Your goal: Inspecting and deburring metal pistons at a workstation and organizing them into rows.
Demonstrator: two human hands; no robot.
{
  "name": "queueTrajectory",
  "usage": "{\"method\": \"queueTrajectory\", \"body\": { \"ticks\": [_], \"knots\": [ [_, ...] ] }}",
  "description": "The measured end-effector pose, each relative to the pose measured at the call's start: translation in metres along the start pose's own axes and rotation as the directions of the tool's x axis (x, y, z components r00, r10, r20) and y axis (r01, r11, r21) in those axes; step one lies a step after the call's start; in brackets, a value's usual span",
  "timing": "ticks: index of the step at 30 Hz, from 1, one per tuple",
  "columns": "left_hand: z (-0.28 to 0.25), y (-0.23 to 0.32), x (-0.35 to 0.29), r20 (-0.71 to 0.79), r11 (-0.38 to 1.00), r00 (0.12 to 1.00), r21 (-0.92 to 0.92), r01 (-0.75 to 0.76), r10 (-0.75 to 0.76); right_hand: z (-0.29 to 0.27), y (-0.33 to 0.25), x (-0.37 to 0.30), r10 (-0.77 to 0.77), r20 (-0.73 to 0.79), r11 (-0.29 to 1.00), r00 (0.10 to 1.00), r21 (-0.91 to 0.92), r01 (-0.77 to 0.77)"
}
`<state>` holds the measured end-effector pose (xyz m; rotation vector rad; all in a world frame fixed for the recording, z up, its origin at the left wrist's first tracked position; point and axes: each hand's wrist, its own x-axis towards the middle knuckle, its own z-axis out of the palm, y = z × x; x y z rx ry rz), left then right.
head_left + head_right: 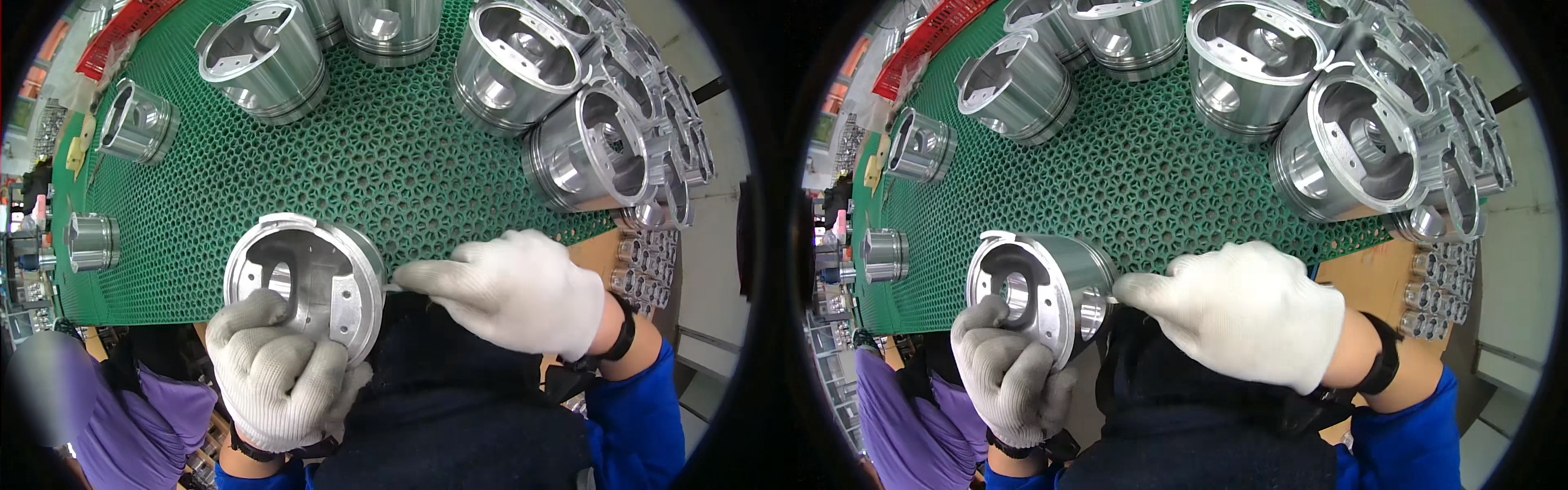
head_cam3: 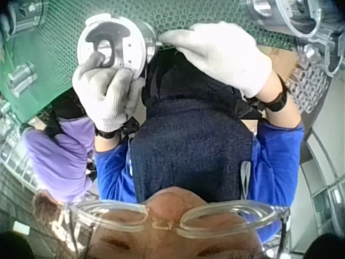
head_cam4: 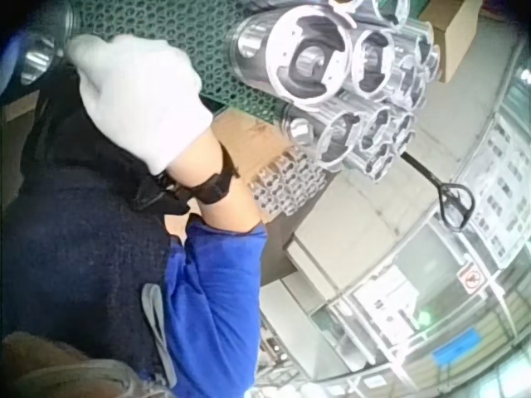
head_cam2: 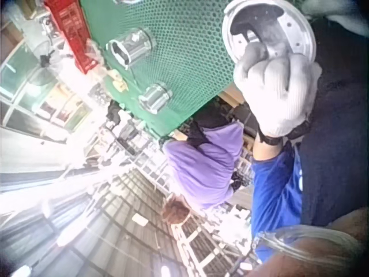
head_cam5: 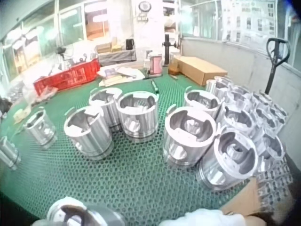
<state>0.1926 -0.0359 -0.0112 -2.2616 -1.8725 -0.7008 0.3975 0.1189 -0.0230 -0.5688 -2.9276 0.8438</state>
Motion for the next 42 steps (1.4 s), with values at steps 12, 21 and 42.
{"method": "queueTrajectory", "body": {
  "ticks": [12, 21, 42],
  "knots": [
    [-0.005, -0.021, 0.001, -0.239, 0.955, 0.925, -0.04, 0.294, -0.295, -0.009, 0.016, -0.023, 0.297, 0.357, 0.116, 0.885, 0.907, -0.405],
    [-0.003, -0.047, 0.001, -0.017, 1.0, 1.0, -0.02, 0.011, -0.011, -0.026, 0.01, -0.023, 0.385, -0.113, 0.299, 0.916, 0.954, -0.008],
    [0.0, -0.089, 0.004, -0.227, 0.773, 0.809, -0.511, 0.375, -0.543, -0.003, 0.015, -0.026, 0.346, 0.31, 0.169, 0.886, 0.908, -0.383]
  ]
}}
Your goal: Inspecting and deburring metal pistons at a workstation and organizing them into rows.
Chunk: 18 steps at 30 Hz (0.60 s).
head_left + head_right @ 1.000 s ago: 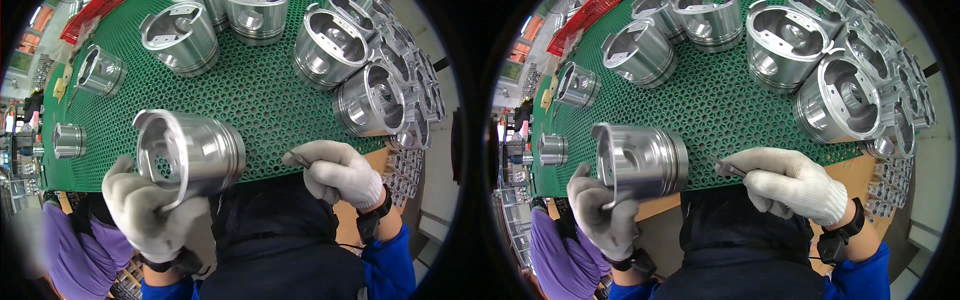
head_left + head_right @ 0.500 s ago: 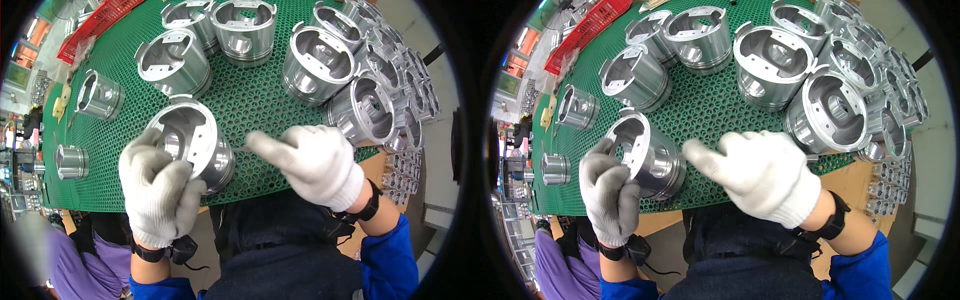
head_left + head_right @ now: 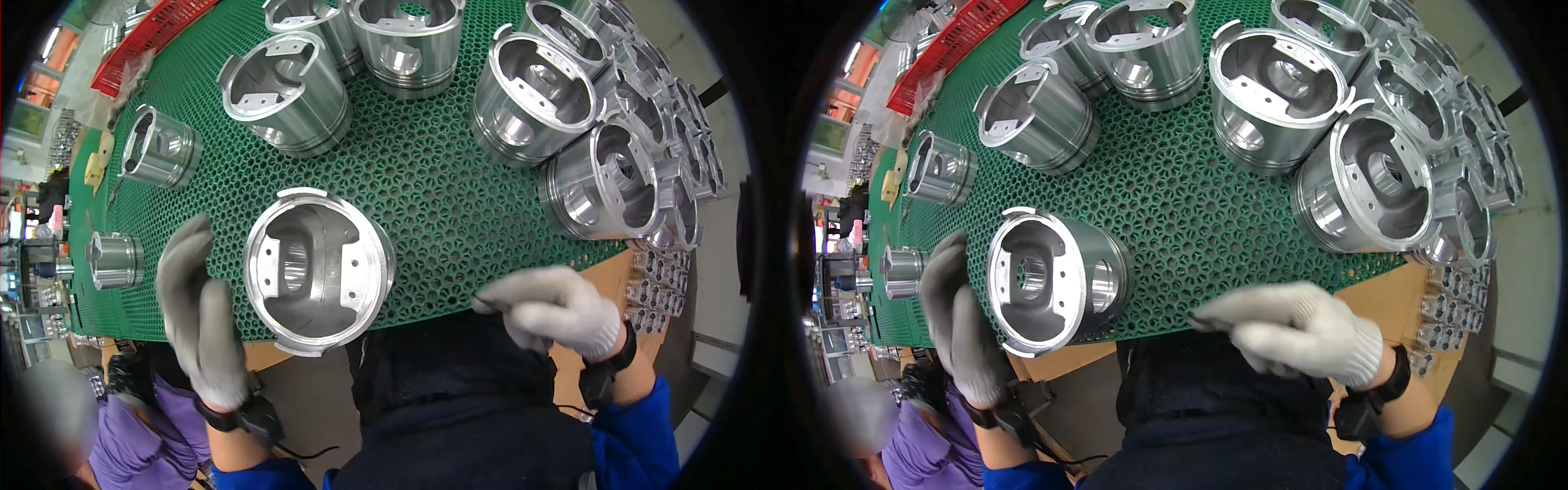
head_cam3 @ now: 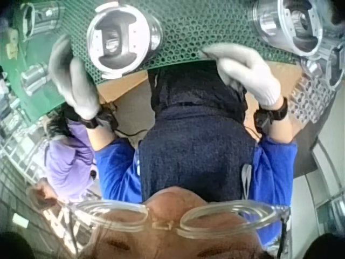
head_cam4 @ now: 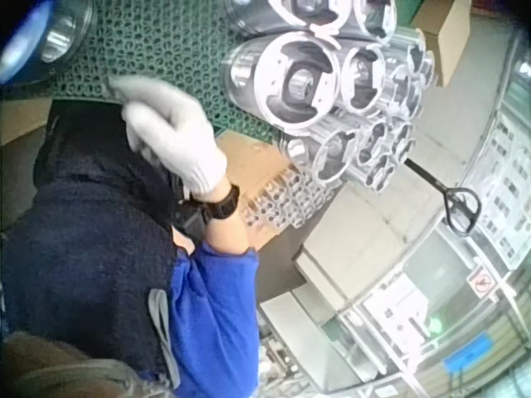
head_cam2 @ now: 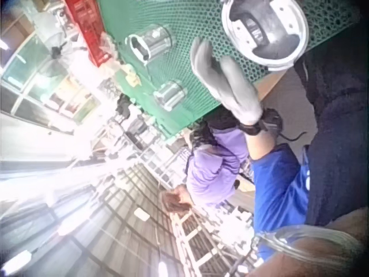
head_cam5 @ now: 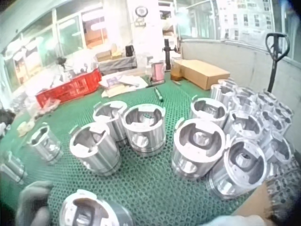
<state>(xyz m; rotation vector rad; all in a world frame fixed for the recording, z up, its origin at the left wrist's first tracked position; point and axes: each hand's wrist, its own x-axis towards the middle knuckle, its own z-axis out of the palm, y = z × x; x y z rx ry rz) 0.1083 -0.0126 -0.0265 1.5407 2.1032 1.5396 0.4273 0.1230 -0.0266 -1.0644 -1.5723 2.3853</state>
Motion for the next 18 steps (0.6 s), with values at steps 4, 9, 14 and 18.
{"method": "queueTrajectory", "body": {
  "ticks": [4, 9, 14, 18],
  "knots": [
    [0.018, -0.004, 0.066, 0.696, 0.998, 0.718, 0.025, -0.05, 0.019, -0.006, 0.031, -0.025, -0.121, -0.145, 0.96, 0.982, 0.235, 0.153],
    [0.049, 0.043, 0.075, 0.638, 0.706, 0.612, 0.147, -0.693, 0.468, 0.005, 0.017, -0.004, -0.147, -0.051, 0.989, 0.988, -0.035, 0.145],
    [0.068, 0.072, 0.017, 0.654, 0.566, 0.611, 0.322, -0.759, 0.447, 0.008, 0.018, 0.005, -0.591, 0.077, 0.603, 0.803, -0.619, 0.503],
    [0.073, 0.084, 0.015, 0.641, 0.659, 0.685, 0.354, -0.664, 0.346, 0.017, 0.007, 0.019, -0.568, -0.006, 0.635, 0.823, -0.64, 0.433]
  ]
}}
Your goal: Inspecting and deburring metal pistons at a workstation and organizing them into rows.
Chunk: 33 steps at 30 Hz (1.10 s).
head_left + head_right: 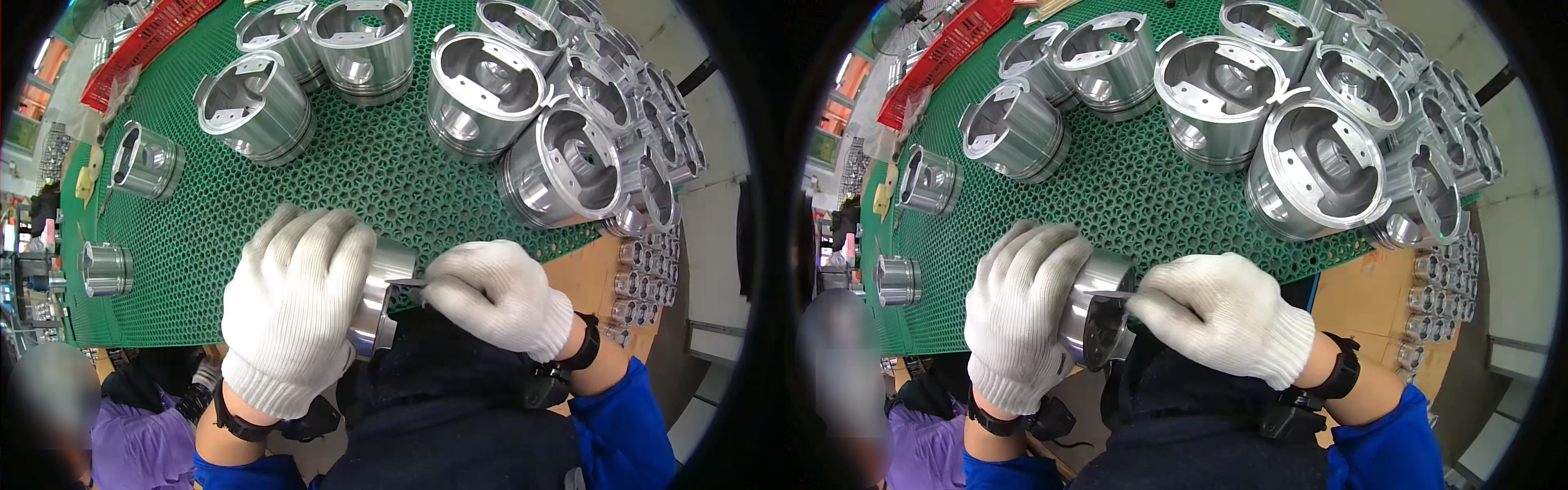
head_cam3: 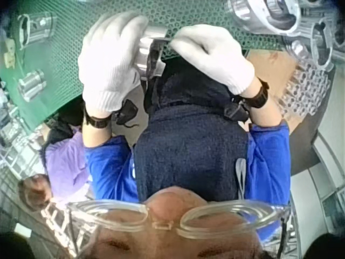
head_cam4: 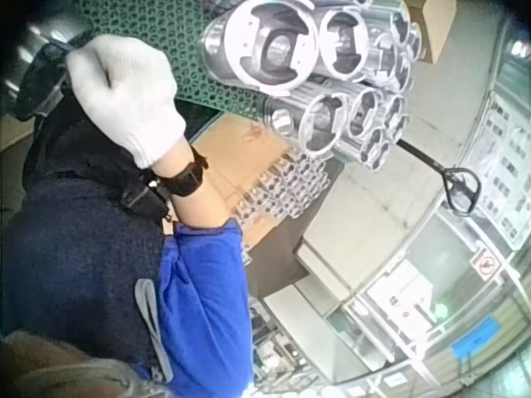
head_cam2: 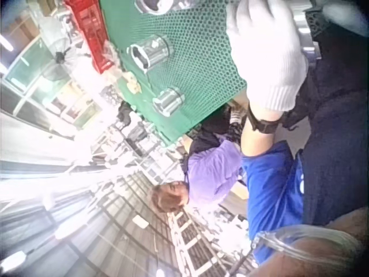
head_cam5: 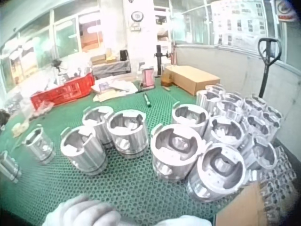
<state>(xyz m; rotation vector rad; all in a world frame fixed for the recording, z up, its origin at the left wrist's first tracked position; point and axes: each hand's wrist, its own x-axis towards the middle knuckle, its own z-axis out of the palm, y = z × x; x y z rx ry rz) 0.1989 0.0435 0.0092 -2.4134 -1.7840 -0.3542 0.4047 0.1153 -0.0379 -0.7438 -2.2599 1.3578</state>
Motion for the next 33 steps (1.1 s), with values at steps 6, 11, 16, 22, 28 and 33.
{"method": "queueTrajectory", "body": {
  "ticks": [6, 11, 16, 22, 28, 33],
  "knots": [
    [0.001, -0.007, 0.019, 0.087, 0.999, 0.996, -0.034, 0.028, -0.025, 0.001, -0.002, 0.009, -0.006, -0.016, 0.991, 1.0, -0.136, 0.004],
    [0.0, -0.028, 0.058, 0.399, 0.993, 0.917, -0.102, 0.057, -0.012, 0.0, -0.016, 0.01, -0.204, 0.13, 0.821, 0.97, -0.518, 0.242],
    [0.003, -0.033, 0.068, 0.36, 0.988, 0.931, -0.156, -0.001, 0.058, -0.011, -0.027, 0.008, -0.125, 0.221, 0.738, 0.967, -0.631, 0.24],
    [0.02, -0.067, -0.02, -0.206, 0.587, 0.862, -0.8, 0.124, -0.463, -0.027, 0.017, -0.031, -0.097, 0.034, 0.984, 0.995, -0.143, 0.101],
    [0.059, -0.016, -0.083, -0.365, 0.524, 0.657, -0.85, 0.055, -0.66, -0.028, 0.002, -0.029, 0.152, 0.256, 0.674, 0.955, 0.679, -0.29],
    [0.049, -0.027, -0.089, -0.133, 0.471, 0.675, -0.811, 0.346, -0.725, -0.02, -0.006, -0.031, 0.354, 0.303, 0.4, 0.885, 0.806, -0.436]
  ]
}}
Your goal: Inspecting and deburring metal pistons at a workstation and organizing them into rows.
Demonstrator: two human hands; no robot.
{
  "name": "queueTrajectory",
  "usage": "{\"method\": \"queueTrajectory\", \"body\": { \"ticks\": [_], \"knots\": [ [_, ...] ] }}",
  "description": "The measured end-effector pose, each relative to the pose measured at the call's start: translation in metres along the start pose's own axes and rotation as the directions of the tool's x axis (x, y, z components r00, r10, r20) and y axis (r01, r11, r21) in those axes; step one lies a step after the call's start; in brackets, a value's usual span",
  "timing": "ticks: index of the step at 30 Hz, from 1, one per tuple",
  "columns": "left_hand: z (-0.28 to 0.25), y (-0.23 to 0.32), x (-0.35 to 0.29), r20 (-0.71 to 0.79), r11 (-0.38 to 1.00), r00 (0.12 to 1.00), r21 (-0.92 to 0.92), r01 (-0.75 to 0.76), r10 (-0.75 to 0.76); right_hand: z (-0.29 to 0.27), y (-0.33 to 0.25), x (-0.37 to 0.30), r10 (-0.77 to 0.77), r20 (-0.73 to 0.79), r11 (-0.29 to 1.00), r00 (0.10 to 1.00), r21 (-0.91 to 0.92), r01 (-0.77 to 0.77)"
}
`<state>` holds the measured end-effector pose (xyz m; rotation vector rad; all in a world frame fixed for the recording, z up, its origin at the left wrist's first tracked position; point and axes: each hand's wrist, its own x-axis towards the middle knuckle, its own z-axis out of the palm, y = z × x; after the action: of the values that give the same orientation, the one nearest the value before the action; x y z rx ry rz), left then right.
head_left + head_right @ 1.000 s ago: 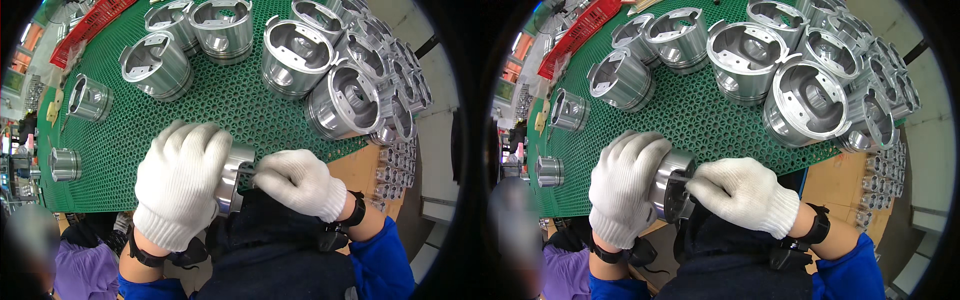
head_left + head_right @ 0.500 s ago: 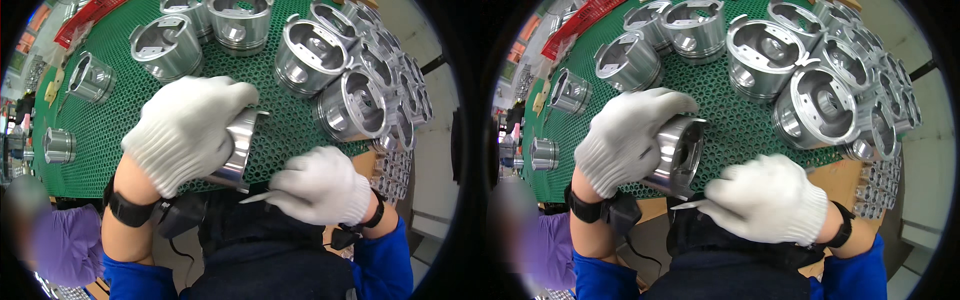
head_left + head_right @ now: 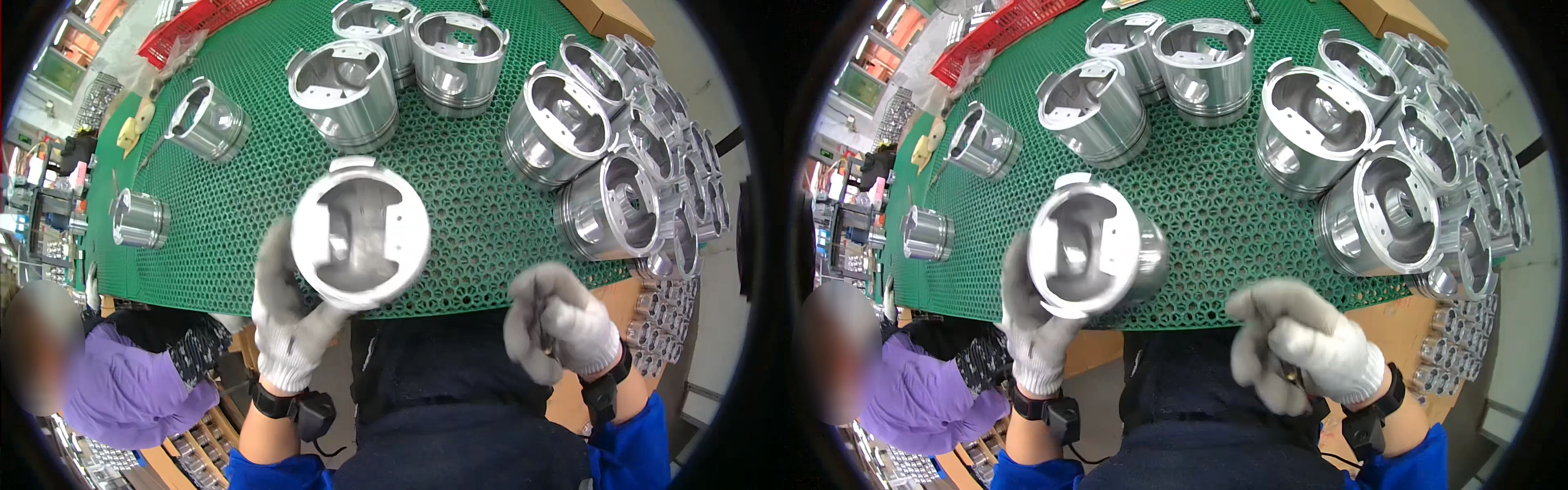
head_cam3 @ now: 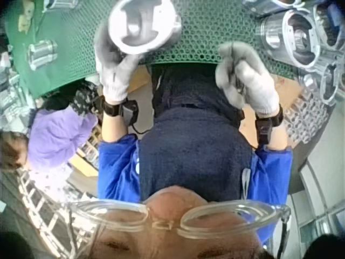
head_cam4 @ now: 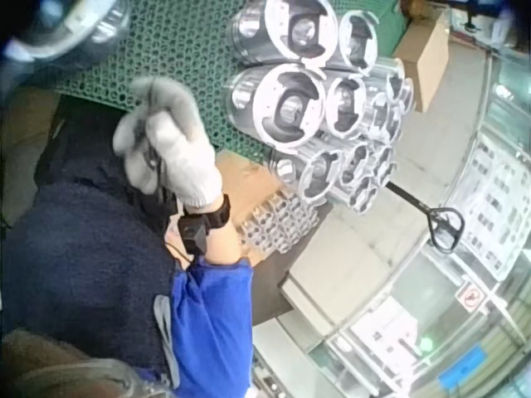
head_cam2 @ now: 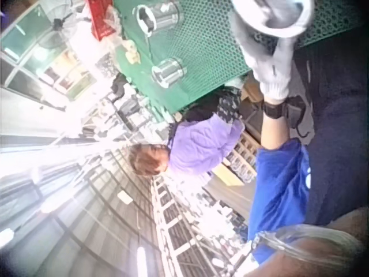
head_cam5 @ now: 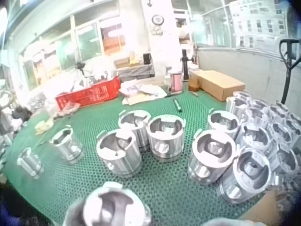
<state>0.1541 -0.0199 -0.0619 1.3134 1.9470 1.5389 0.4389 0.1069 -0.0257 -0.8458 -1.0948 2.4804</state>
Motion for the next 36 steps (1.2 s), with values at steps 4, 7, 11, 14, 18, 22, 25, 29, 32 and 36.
{"method": "queueTrajectory", "body": {
  "ticks": [4, 7, 11, 14, 18, 22, 25, 29, 32, 36],
  "knots": [
    [-0.01, 0.001, 0.011, 0.087, 0.98, 0.993, -0.176, 0.092, -0.077, -0.02, 0.014, -0.017, 0.019, -0.087, 0.975, 0.996, -0.221, -0.038],
    [0.009, 0.013, 0.059, 0.359, 0.962, 0.913, 0.115, -0.249, 0.194, -0.005, 0.01, -0.009, -0.094, -0.108, 0.933, 0.99, -0.356, 0.05],
    [0.027, 0.063, 0.072, 0.462, 0.647, 0.72, 0.339, -0.683, 0.518, -0.006, -0.007, 0.002, -0.216, 0.074, 0.771, 0.974, -0.6, 0.216],
    [0.056, 0.09, 0.039, 0.639, 0.47, 0.643, 0.452, -0.758, 0.423, -0.014, 0.012, 0.008, -0.481, 0.233, 0.332, 0.845, -0.843, 0.422],
    [0.066, 0.094, 0.034, 0.64, 0.451, 0.679, 0.518, -0.726, 0.358, 0.002, 0.004, 0.022, -0.489, 0.154, 0.417, 0.858, -0.823, 0.386],
    [0.071, 0.096, 0.041, 0.654, 0.47, 0.676, 0.504, -0.724, 0.34, 0.003, 0.005, 0.025, -0.448, 0.14, 0.428, 0.883, -0.833, 0.349],
    [0.078, 0.102, 0.056, 0.71, 0.49, 0.663, 0.501, -0.713, 0.239, 0.015, 0.0, 0.019, -0.43, 0.303, 0.139, 0.851, -0.909, 0.393],
    [0.093, 0.11, 0.095, 0.827, 0.539, 0.558, 0.502, -0.676, -0.069, 0.016, -0.01, 0.017, -0.442, 0.385, -0.167, 0.81, -0.923, 0.347],
    [0.099, 0.094, 0.107, 0.849, 0.552, 0.525, 0.412, -0.725, 0.057, 0.012, -0.018, 0.02, -0.488, 0.416, -0.328, 0.767, -0.902, 0.281],
    [0.099, 0.122, 0.111, 0.846, 0.552, 0.492, 0.516, -0.655, -0.207, 0.018, -0.025, 0.021, -0.311, 0.352, -0.321, 0.883, -0.913, 0.251]
  ]
}}
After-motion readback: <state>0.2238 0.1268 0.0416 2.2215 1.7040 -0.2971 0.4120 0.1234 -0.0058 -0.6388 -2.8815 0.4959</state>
